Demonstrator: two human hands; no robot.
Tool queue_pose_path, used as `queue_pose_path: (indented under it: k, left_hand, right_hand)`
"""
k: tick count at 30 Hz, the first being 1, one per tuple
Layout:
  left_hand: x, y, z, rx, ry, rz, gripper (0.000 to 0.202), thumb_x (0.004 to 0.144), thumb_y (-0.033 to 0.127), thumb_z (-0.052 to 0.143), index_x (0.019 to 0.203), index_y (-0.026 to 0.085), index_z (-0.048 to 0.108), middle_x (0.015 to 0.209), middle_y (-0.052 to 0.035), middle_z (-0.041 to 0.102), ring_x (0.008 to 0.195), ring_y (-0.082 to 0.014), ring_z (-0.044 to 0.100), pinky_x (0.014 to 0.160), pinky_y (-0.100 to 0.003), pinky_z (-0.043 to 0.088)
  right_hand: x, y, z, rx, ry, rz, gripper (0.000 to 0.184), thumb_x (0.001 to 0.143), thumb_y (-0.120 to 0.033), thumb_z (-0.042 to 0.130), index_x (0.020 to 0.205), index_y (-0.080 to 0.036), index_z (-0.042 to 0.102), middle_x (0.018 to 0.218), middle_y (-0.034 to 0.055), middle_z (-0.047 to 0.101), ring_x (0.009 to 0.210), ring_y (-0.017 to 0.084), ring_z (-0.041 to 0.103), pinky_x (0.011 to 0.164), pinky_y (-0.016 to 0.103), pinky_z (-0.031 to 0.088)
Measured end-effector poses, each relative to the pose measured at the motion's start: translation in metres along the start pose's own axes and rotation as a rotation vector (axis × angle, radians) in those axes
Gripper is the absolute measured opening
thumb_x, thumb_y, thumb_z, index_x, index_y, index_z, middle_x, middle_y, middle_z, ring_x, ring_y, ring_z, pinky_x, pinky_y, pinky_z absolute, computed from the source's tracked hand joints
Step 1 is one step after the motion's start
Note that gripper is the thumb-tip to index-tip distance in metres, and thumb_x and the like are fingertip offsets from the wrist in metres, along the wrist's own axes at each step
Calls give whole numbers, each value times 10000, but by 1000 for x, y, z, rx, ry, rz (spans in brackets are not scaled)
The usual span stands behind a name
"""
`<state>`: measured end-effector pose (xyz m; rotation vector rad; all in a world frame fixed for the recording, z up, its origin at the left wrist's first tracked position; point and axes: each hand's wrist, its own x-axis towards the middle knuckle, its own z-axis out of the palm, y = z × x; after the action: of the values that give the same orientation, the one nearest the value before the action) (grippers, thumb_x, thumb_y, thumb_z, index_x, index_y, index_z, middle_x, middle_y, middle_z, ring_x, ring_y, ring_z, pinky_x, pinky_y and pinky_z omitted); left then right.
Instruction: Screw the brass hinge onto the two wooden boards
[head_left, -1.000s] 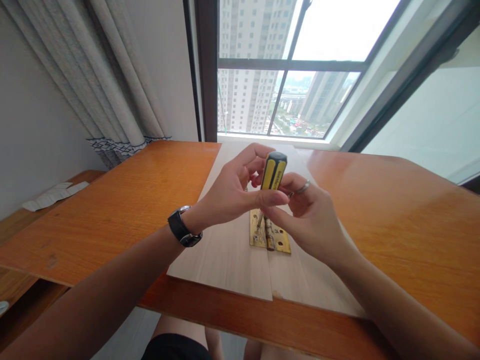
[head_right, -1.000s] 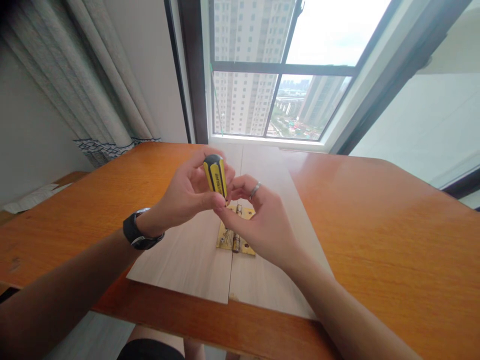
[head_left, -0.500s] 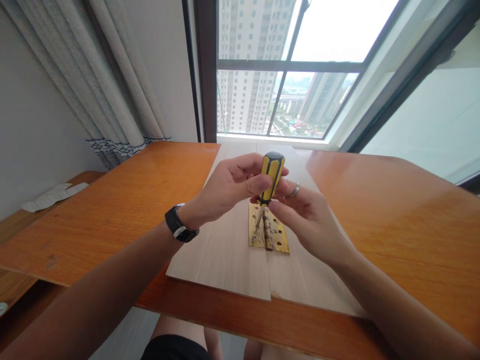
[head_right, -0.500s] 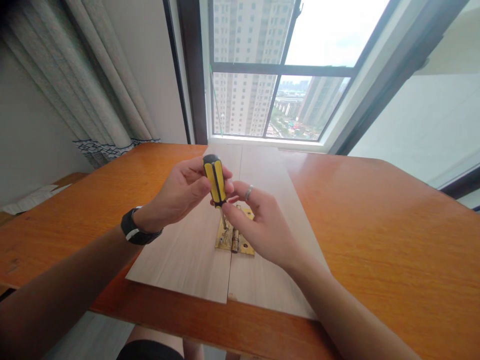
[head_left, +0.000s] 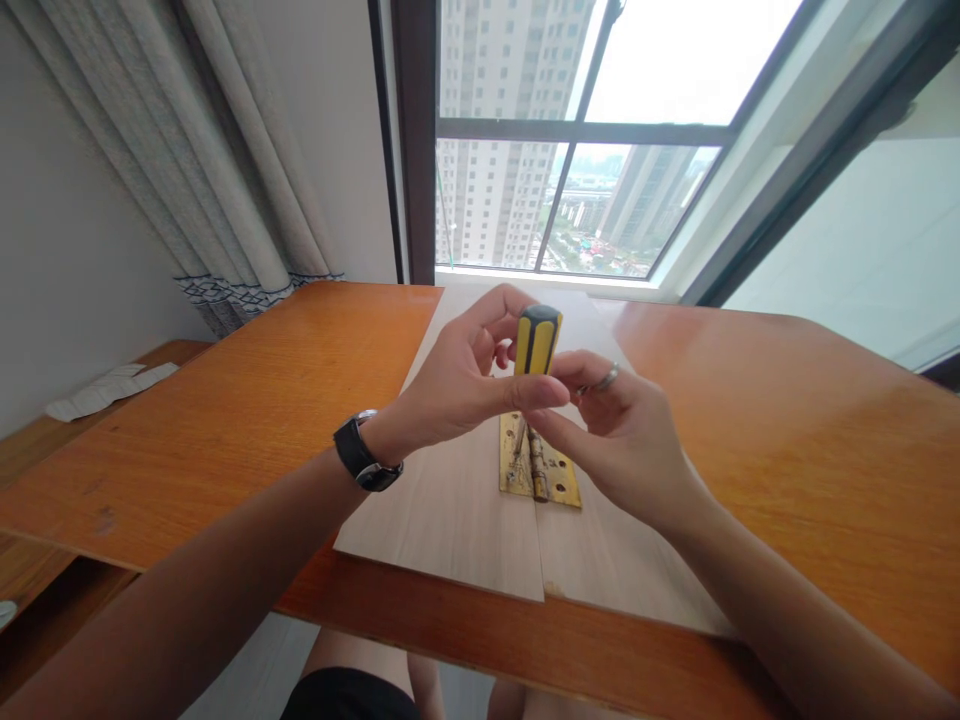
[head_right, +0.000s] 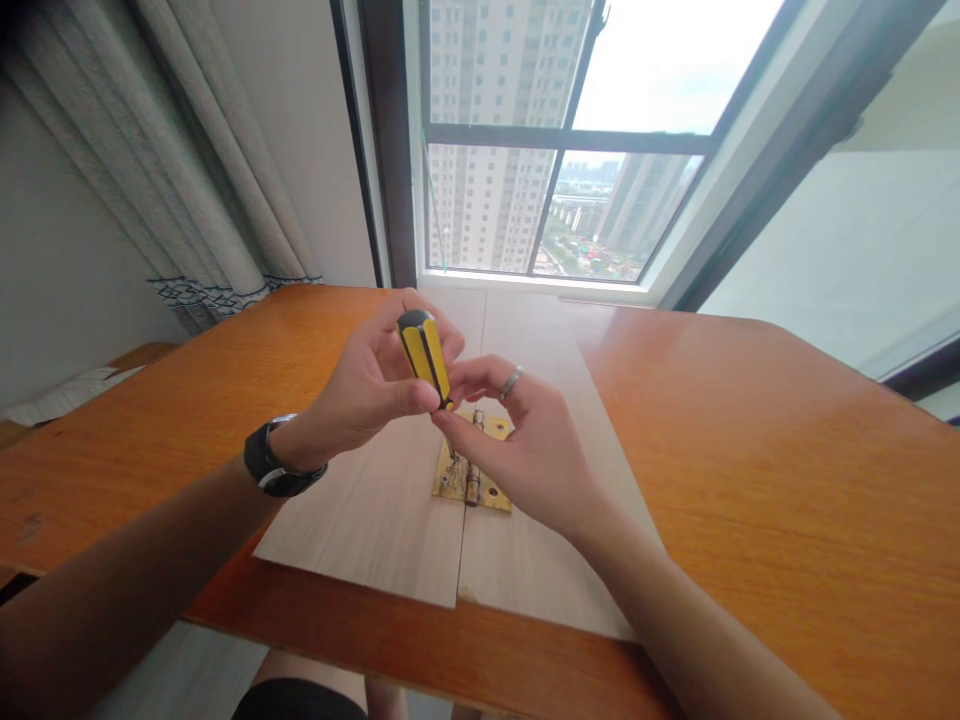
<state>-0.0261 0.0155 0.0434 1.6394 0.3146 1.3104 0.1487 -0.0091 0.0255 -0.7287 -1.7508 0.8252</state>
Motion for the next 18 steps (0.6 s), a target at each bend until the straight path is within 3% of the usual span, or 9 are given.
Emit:
queue_pose_path:
  k: [3, 6, 12, 18]
  left_hand:
    - [0, -1, 0, -66, -58, -9, 436, 838, 557, 757, 1121, 250, 630, 930, -22, 673, 838, -185, 659, 771, -333, 533]
    - [1, -2, -1, -116, -130, -24, 368, 906, 486, 671, 1172, 231, 694, 989, -50, 721, 936, -224, 686, 841, -364, 552]
    - [0, 1, -5, -16, -98, -22, 252, 868, 408, 754, 1027, 212, 757, 987, -55, 741, 932, -213, 699, 820, -346, 548]
    - [1, -1, -8, 118, -14, -1, 359, 736, 433, 885, 966, 195, 745, 889, -45, 700, 843, -184, 634, 767, -326, 520]
  right_hand:
    - [0, 2, -1, -3, -5, 3, 165, 858, -187, 721, 995, -269, 679, 932, 9, 670, 971, 222, 629, 946, 425, 493]
    - [1, 2, -1, -19, -22, 4, 110, 882, -200, 686, 971, -264, 675, 960, 20, 681, 990, 229, 619, 954, 429, 490]
    - [1, -3, 1, 77, -50, 31, 139, 901, -187, 651, 1007, -271, 620, 993, 10, 645, 973, 202, 619, 926, 395, 490]
    - [2, -1, 1, 111, -21, 6, 358, 871, -192, 707, 1188, -305, 588, 1163, 30, 652, 1073, 206, 622, 925, 380, 505]
